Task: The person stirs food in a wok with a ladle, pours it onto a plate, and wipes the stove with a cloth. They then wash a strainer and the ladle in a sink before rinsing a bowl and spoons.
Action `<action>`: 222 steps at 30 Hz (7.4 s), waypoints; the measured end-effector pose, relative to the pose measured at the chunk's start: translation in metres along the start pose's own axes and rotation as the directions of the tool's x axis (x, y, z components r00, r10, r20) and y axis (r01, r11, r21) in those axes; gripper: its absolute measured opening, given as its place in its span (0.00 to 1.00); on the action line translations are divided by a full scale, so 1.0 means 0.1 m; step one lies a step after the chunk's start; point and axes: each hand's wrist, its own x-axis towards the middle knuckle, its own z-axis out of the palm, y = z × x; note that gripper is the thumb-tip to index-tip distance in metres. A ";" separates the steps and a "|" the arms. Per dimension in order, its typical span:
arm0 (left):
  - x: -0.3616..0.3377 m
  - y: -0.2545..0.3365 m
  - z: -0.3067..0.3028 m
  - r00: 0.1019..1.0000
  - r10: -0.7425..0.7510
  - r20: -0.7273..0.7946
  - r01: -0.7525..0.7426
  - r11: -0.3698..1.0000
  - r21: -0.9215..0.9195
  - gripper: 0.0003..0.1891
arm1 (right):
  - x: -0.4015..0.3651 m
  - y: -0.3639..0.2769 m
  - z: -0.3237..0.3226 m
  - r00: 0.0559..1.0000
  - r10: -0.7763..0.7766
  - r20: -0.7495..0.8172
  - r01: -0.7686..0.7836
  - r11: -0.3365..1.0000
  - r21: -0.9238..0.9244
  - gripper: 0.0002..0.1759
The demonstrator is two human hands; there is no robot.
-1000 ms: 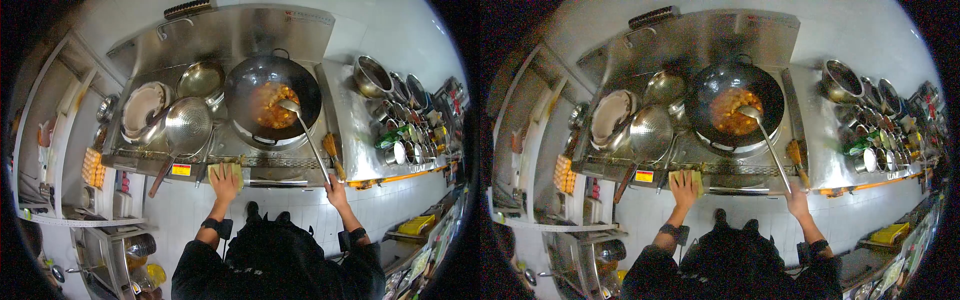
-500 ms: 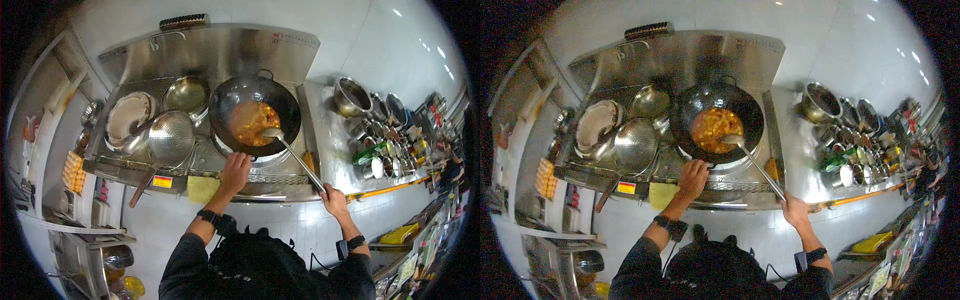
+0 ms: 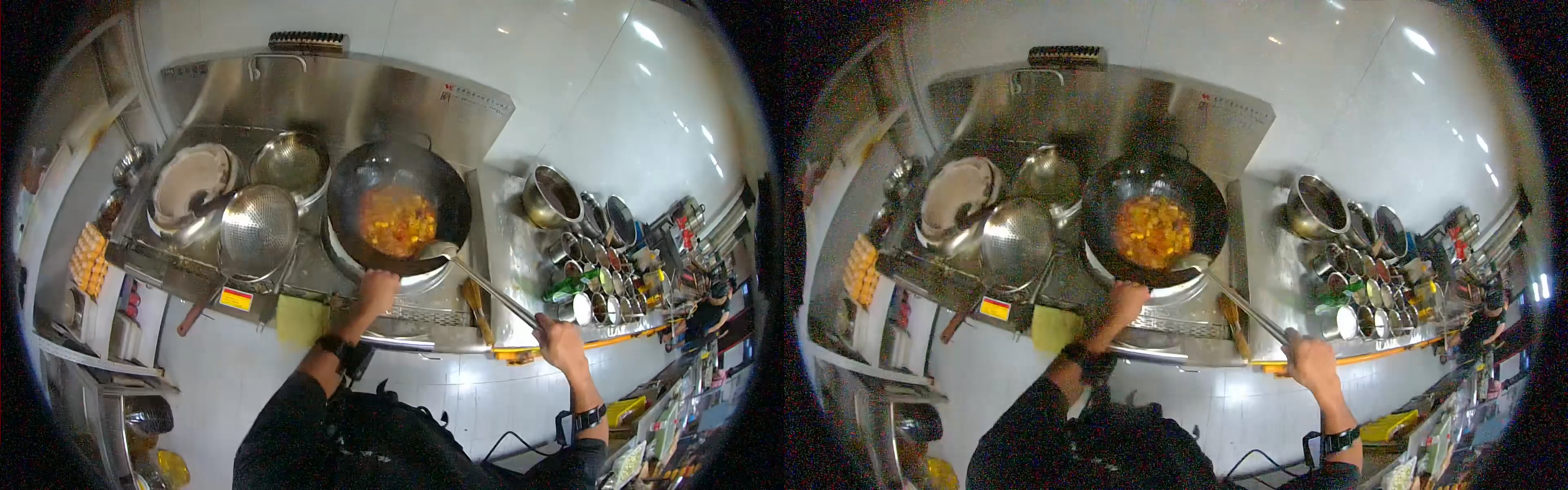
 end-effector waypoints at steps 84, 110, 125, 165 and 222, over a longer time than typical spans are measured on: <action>-0.11 -0.14 -0.17 0.957 -0.026 -0.288 -0.001 0.996 -0.092 0.04 | 0.00 -0.16 -0.05 0.995 -0.084 0.057 0.082 0.996 0.041 0.21; -0.11 -0.12 -0.22 0.958 -0.052 -0.282 0.031 0.996 -0.080 0.01 | 0.01 -0.31 -0.25 0.993 -0.027 0.117 0.020 0.998 0.063 0.20; -0.15 -0.02 -0.80 0.975 -0.060 -0.215 0.013 0.977 -0.212 0.05 | 1.08 -0.55 0.81 0.995 -0.013 -0.104 0.046 0.948 0.315 0.19; -0.08 -0.08 -0.23 0.982 -0.088 -0.169 0.086 0.996 -0.024 0.04 | 0.19 -0.38 0.16 0.987 -0.113 0.117 0.114 0.993 -0.002 0.18; -0.15 0.43 -0.91 0.994 0.047 -0.098 -0.050 0.998 -0.033 0.05 | 0.20 -0.81 1.14 0.947 0.180 0.265 -0.303 0.241 0.922 0.15</action>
